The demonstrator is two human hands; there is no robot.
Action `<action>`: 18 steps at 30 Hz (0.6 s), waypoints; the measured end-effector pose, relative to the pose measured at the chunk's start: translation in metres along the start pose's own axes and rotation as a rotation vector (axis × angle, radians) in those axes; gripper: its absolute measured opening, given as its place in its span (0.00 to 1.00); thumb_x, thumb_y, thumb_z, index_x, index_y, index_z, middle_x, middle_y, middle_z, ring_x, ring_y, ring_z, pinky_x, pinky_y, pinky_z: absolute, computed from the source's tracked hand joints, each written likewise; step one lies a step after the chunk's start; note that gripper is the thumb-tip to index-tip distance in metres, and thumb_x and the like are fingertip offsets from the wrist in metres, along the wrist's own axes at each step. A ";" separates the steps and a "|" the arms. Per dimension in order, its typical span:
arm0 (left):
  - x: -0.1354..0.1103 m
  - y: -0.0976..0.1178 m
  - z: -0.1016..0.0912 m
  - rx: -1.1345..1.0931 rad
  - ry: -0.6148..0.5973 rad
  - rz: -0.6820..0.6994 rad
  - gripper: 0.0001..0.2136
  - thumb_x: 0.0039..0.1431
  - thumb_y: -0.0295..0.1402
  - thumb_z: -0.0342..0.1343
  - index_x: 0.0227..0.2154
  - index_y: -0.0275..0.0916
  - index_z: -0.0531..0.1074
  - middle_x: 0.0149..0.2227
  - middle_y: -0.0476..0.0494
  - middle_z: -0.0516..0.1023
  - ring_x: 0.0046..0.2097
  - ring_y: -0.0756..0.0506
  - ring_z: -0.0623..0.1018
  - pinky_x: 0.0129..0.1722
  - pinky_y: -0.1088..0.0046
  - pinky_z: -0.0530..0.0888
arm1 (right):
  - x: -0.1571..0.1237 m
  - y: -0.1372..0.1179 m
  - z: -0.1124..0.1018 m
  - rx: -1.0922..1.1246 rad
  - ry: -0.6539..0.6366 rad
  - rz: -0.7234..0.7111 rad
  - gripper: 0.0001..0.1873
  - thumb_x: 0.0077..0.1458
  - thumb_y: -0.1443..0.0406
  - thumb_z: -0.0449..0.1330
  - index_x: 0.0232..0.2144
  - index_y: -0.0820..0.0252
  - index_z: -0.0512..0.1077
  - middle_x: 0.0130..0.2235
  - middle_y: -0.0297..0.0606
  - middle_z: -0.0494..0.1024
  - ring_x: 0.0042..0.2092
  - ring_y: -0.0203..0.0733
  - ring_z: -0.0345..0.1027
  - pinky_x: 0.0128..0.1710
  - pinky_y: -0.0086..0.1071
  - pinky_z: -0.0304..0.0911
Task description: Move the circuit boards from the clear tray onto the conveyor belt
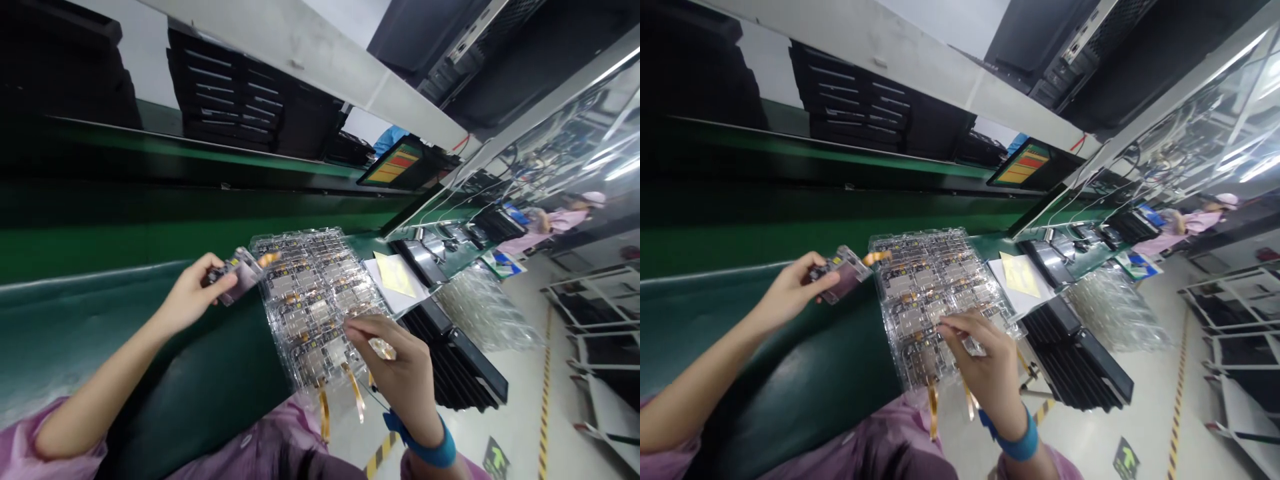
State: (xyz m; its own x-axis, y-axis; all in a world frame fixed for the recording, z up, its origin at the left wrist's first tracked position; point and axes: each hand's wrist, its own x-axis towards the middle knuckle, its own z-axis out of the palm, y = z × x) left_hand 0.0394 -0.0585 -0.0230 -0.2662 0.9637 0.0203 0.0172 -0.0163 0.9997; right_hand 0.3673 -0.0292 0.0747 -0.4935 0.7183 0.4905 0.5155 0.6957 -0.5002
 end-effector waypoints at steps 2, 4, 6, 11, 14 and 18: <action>-0.018 0.010 0.021 0.053 -0.138 0.054 0.15 0.60 0.47 0.61 0.33 0.41 0.67 0.28 0.52 0.71 0.28 0.50 0.71 0.28 0.75 0.69 | 0.006 -0.012 0.011 0.036 0.024 -0.047 0.05 0.64 0.64 0.65 0.41 0.46 0.79 0.38 0.34 0.81 0.37 0.46 0.76 0.35 0.40 0.74; -0.034 0.015 0.037 0.084 -0.213 0.110 0.12 0.63 0.45 0.58 0.33 0.42 0.67 0.31 0.51 0.73 0.31 0.49 0.73 0.32 0.73 0.69 | 0.013 -0.016 0.028 0.049 0.009 -0.065 0.06 0.64 0.64 0.65 0.43 0.47 0.79 0.39 0.34 0.81 0.39 0.47 0.76 0.39 0.41 0.74; -0.046 0.018 0.047 0.101 -0.247 0.153 0.11 0.65 0.44 0.56 0.33 0.42 0.66 0.35 0.49 0.75 0.35 0.48 0.74 0.34 0.72 0.69 | 0.020 -0.014 0.044 0.061 0.002 -0.072 0.05 0.65 0.64 0.64 0.42 0.50 0.79 0.40 0.35 0.81 0.40 0.47 0.76 0.41 0.40 0.74; -0.052 0.020 0.054 0.172 -0.260 0.202 0.10 0.66 0.43 0.55 0.34 0.43 0.66 0.37 0.49 0.76 0.36 0.47 0.74 0.36 0.71 0.68 | 0.026 -0.012 0.052 0.076 0.041 -0.089 0.07 0.63 0.62 0.66 0.31 0.52 0.77 0.31 0.34 0.79 0.32 0.44 0.73 0.31 0.36 0.70; -0.050 0.019 0.056 0.173 -0.285 0.208 0.10 0.67 0.43 0.54 0.35 0.43 0.66 0.36 0.50 0.76 0.34 0.48 0.73 0.34 0.72 0.67 | 0.028 -0.011 0.049 0.065 0.032 -0.072 0.07 0.63 0.61 0.67 0.32 0.53 0.78 0.31 0.34 0.79 0.31 0.43 0.73 0.31 0.36 0.69; -0.047 0.014 0.062 0.135 -0.246 0.214 0.11 0.67 0.43 0.54 0.35 0.42 0.66 0.35 0.50 0.76 0.33 0.48 0.74 0.34 0.72 0.68 | 0.032 -0.008 0.050 0.084 -0.025 -0.046 0.07 0.64 0.58 0.65 0.36 0.53 0.79 0.34 0.35 0.80 0.33 0.43 0.73 0.33 0.36 0.70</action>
State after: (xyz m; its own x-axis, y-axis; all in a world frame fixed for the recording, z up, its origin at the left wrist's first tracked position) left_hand 0.1121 -0.0874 -0.0110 -0.0029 0.9779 0.2091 0.1794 -0.2052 0.9622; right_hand 0.3126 -0.0121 0.0591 -0.5335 0.6847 0.4966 0.4319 0.7253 -0.5361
